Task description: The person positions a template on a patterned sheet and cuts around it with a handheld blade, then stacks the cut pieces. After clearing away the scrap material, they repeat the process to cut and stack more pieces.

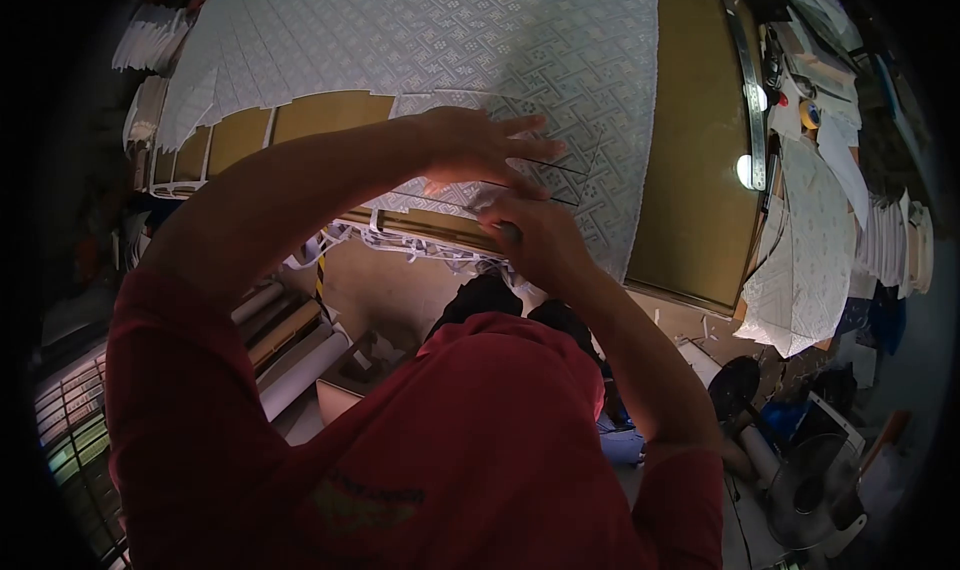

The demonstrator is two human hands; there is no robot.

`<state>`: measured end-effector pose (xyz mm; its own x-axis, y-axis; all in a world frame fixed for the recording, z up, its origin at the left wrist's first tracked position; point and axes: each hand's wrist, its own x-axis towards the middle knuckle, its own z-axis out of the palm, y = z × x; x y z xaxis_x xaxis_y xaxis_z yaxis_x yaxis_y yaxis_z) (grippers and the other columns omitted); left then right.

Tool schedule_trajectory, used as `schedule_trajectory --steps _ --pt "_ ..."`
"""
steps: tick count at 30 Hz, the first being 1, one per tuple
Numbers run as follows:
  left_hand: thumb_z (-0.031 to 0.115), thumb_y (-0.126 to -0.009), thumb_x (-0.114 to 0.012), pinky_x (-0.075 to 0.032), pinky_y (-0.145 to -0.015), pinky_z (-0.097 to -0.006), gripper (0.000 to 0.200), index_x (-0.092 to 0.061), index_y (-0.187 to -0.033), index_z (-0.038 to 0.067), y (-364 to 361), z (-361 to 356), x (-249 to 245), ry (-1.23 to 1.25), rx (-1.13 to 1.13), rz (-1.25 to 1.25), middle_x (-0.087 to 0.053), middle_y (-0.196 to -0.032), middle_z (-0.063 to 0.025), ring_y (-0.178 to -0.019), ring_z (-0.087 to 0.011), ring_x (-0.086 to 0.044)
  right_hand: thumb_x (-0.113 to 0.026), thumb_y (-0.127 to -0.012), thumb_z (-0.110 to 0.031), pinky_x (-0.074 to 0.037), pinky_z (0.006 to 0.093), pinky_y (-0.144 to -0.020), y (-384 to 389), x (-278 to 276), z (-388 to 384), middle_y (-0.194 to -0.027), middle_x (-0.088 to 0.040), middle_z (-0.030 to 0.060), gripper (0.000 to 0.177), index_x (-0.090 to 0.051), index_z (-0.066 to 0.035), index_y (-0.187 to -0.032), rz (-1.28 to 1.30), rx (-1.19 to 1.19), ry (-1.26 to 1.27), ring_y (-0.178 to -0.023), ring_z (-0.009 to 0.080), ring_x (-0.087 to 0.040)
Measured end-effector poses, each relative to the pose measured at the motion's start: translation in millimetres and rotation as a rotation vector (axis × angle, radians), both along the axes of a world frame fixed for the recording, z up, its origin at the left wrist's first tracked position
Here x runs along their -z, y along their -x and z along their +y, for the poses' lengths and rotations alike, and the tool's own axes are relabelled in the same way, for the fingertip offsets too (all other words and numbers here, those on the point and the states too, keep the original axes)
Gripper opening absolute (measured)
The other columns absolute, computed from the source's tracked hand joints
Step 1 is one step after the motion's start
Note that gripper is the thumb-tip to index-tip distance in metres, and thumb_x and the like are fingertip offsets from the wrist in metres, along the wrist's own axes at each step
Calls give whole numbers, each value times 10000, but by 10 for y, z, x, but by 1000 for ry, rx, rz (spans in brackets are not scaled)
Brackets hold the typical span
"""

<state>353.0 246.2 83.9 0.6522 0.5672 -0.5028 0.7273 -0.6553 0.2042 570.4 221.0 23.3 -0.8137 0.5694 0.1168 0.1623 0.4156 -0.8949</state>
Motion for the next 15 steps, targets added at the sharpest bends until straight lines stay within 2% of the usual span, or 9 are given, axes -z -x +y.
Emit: schedule_trajectory --steps 1,4,6,10,11,13,15 --pt "308 -1022 -529 -330 -1228 -607 502 -480 -1476 518 -1 13 23 1 0 8 -111 -1746 70 -1613 -312 -76 -740 -878 -57 -571 411 -744 130 7 -22 -913 -741 117 96 -704 -66 -967 29 -2 -115 -865 326 -738" --pt "285 -1015 -543 -369 -1204 -602 529 -480 -1487 516 -9 18 47 0 -13 1 -117 -1746 72 -1613 -312 -83 -724 -881 -87 -553 444 -734 279 -169 -40 -904 -727 120 76 -693 -80 -950 23 7 -129 -851 364 -714" --pt "236 -1008 -557 -451 -1153 -556 558 -482 -1486 512 8 4 39 -35 13 -18 -128 -1745 76 -1607 -320 -124 -720 -885 -81 -555 442 -734 239 -56 -46 -917 -730 124 91 -694 -81 -972 35 -5 -141 -851 362 -716" --pt "220 -1013 -545 -516 -1092 -495 563 -476 -1488 514 57 13 35 -57 49 -2 -145 -1742 77 -1596 -330 -177 -708 -897 -78 -557 443 -748 438 91 -86 -947 -732 140 152 -695 -84 -1049 148 -10 -214 -850 364 -715" --pt "212 -1017 -535 -534 -1068 -475 560 -477 -1486 512 75 15 35 -94 84 -7 -154 -1740 74 -1590 -332 -197 -708 -897 -78 -557 443 -748 542 142 -129 -947 -732 140 152 -695 -84 -1049 146 -11 -214 -850 364 -715" --pt "205 -1021 -526 -552 -1044 -455 557 -478 -1484 511 91 28 87 -130 124 -12 -163 -1739 71 -1585 -333 -217 -710 -897 -81 -559 444 -769 885 180 -282 -953 -733 150 191 -696 -80 -1087 113 -41 -33 -860 364 -714" --pt "177 -985 -592 -552 -1045 -454 611 -475 -1484 509 99 40 155 -117 102 -35 -160 -1740 66 -1585 -327 -218 -734 -884 -66 -563 434 -763 1172 41 -401 -967 -737 153 194 -702 -68 -1075 150 -6 -65 -869 369 -718"
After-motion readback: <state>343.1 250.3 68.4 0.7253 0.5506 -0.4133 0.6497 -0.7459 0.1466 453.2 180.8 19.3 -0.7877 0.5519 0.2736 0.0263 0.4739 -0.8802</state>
